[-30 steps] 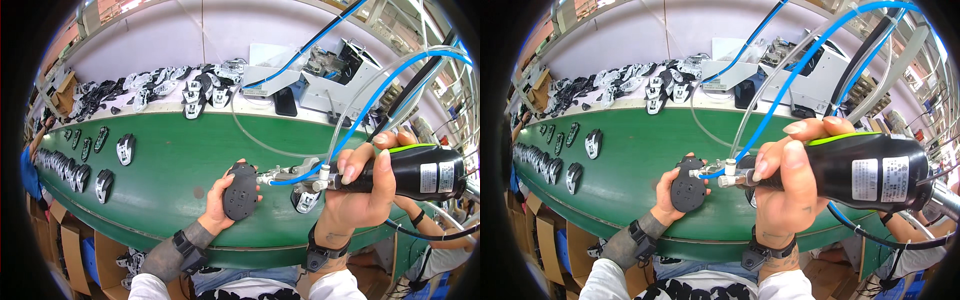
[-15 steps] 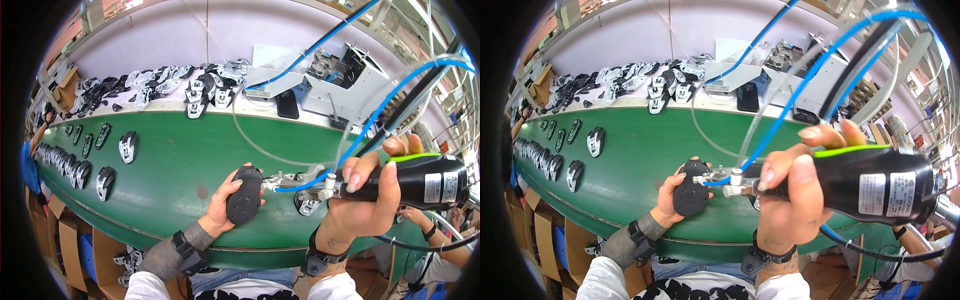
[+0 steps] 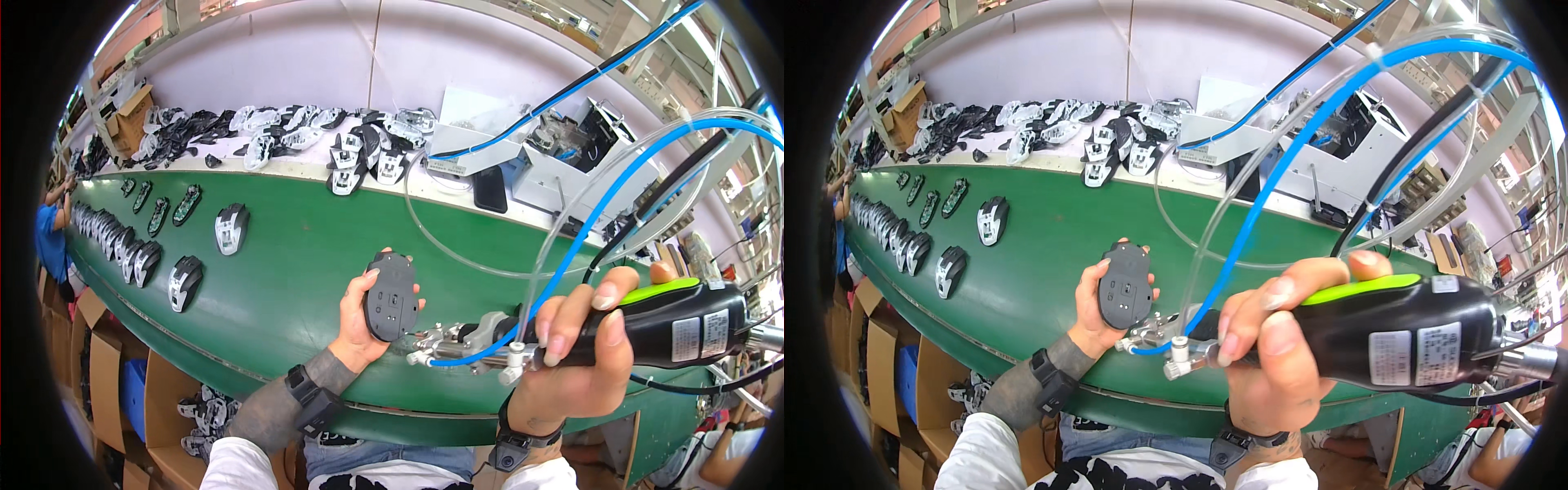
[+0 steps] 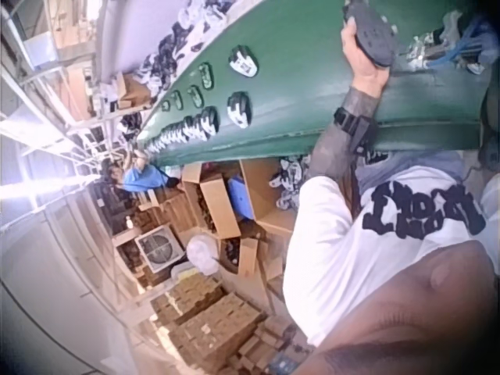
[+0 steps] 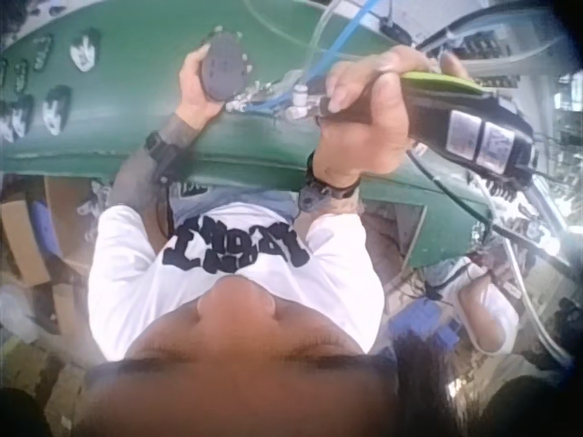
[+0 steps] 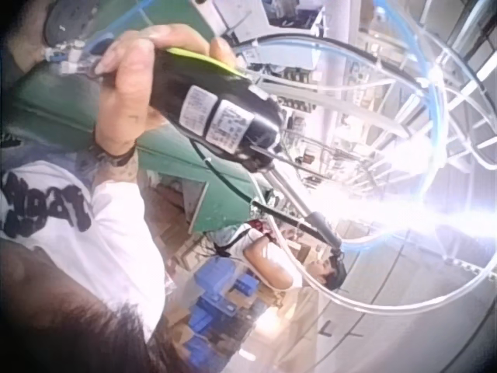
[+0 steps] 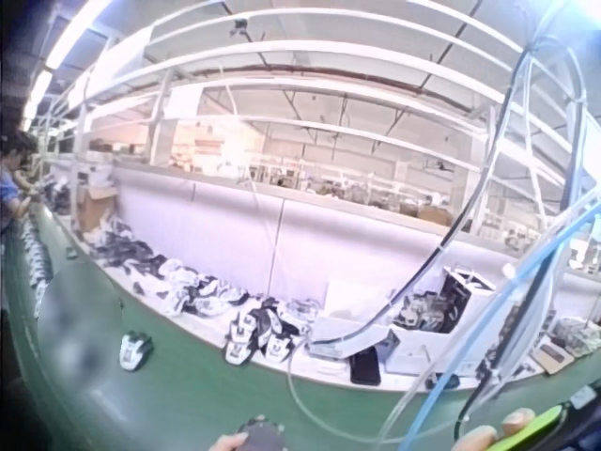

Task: Assembling the bottom and internal components of computer mice using a pneumatic screwdriver on an assembly line.

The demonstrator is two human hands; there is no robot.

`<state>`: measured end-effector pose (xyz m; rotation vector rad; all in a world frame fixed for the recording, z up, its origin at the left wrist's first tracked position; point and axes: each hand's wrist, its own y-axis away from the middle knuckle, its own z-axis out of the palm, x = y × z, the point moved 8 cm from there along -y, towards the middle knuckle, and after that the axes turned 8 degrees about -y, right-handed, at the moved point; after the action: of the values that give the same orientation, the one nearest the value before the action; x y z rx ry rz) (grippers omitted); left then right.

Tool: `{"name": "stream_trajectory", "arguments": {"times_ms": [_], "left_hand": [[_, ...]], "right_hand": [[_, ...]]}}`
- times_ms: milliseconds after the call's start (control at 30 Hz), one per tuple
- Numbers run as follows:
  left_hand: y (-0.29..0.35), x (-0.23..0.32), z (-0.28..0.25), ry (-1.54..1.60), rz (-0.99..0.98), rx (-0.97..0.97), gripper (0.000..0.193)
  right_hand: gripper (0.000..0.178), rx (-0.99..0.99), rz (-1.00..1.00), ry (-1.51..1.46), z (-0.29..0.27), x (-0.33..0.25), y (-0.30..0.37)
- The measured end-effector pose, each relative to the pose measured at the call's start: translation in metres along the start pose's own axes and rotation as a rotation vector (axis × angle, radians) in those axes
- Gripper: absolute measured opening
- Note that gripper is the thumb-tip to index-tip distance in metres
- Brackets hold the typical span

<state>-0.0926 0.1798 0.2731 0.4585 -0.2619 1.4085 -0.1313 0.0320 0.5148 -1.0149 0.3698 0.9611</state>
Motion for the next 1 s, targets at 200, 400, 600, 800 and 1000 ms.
{"name": "stream_trajectory", "arguments": {"times_ms": [200,400,600,800,1000], "left_hand": [[0.002,0.001,0.002,0.044,-0.015,-0.018,0.046],[0.003,-0.004,0.001,0.089,-0.039,-0.003,0.041],[-0.003,0.0,-0.019,-0.067,-0.014,0.151,0.044],[-0.001,-0.01,-0.009,-0.051,-0.077,0.122,0.043],[0.001,-0.011,-0.006,-0.027,-0.1,0.064,0.043]], "right_hand": [[0.057,-0.043,0.056,-0.059,0.005,0.013,0.005],[0.058,-0.034,0.088,-0.019,0.011,0.019,0.007],[0.059,-0.01,-0.108,0.03,0.007,0.002,0.004],[0.055,-0.005,-0.187,-0.01,-0.002,-0.017,0.005],[0.057,-0.035,-0.02,-0.061,0.011,0.004,0.009]]}}
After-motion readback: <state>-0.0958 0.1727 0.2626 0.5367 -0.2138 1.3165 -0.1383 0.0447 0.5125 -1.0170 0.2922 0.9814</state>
